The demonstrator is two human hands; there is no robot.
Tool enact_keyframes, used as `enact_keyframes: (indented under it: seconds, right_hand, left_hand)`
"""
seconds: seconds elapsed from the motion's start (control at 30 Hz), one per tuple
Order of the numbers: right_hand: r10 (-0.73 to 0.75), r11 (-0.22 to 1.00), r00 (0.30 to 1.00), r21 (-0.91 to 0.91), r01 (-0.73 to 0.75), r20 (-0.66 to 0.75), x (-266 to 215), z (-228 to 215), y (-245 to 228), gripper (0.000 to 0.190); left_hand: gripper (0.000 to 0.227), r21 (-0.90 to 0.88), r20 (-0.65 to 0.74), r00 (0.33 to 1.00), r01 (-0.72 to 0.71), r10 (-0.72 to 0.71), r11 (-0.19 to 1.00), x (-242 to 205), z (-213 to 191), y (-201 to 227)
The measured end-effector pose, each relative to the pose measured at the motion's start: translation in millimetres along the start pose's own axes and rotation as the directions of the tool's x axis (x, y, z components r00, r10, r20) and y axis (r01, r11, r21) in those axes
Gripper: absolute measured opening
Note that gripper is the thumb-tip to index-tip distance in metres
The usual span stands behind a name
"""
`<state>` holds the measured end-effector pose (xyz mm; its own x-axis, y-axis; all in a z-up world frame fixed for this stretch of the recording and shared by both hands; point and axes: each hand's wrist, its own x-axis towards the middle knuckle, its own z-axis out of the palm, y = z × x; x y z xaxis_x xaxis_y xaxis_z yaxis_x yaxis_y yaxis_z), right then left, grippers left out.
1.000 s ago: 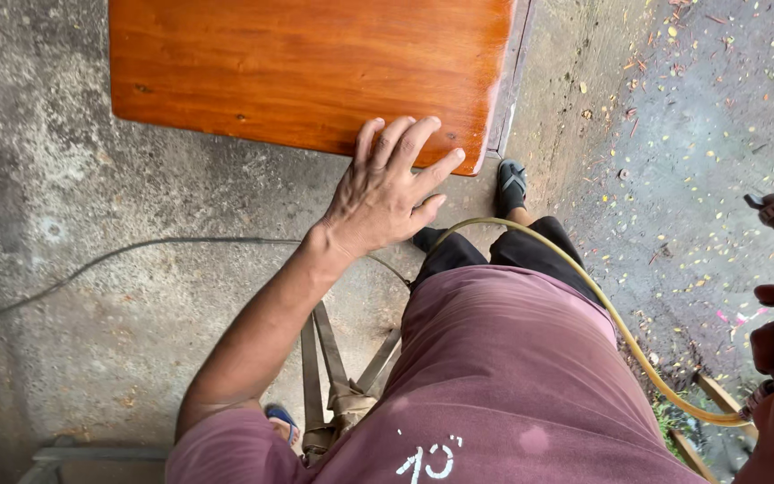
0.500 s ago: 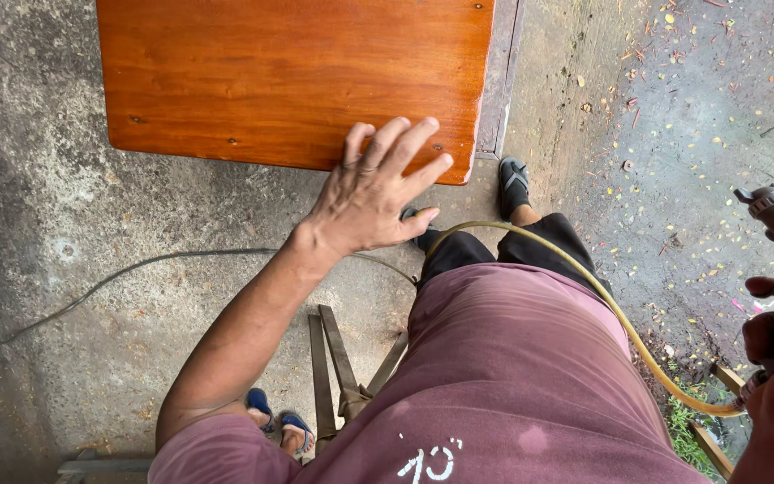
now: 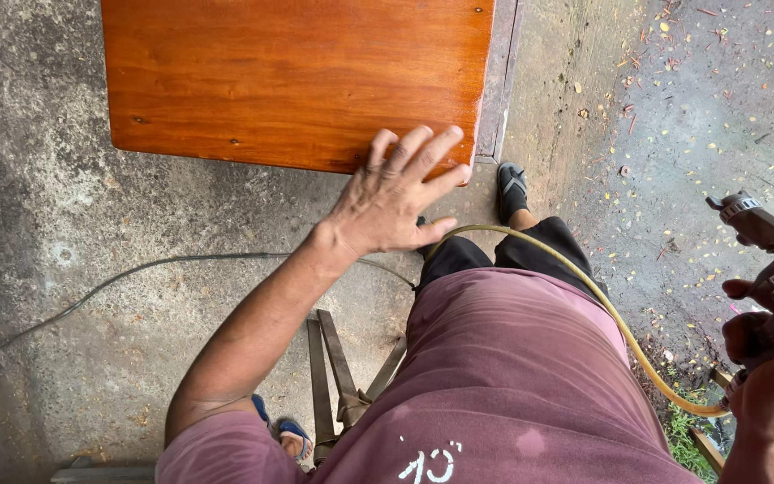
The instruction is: The person uses a spray gun connected to a hose to apply a finish to a wooden chair. They systematically cover the legs, seat, and backrest, moving around the chair to ensure even coverage.
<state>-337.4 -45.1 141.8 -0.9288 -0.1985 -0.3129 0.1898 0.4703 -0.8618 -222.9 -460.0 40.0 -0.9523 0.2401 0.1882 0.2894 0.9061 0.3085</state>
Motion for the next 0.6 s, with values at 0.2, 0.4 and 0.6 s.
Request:
enact_keyframes:
  seconds: [0.2,0.4,0.6]
  right_hand:
    - [-0.038,0.996,0.999,-0.08,0.038,0.005,0.9,18.1,-29.5,0.1]
    - [0.002,0.996,1.0,-0.084,-0.001,0.012,1.7,30.9,-54.4,0.109]
    - [-0.022,0.995,0.999,-0.096,0.026,0.041,-7.1,30.0,-53.7,0.111]
  left_hand:
    - [0.077,0.027,-0.012,0.99,0.143,-0.143,0.989,-18.7,1.1,6.6]
    - [0.074,0.058,-0.031,0.986,0.165,-0.164,0.985,-23.7,5.9,-5.8]
    - [0.072,0.19,0.029,0.994,0.097,-0.105,0.977,-19.5,1.1,-14.7]
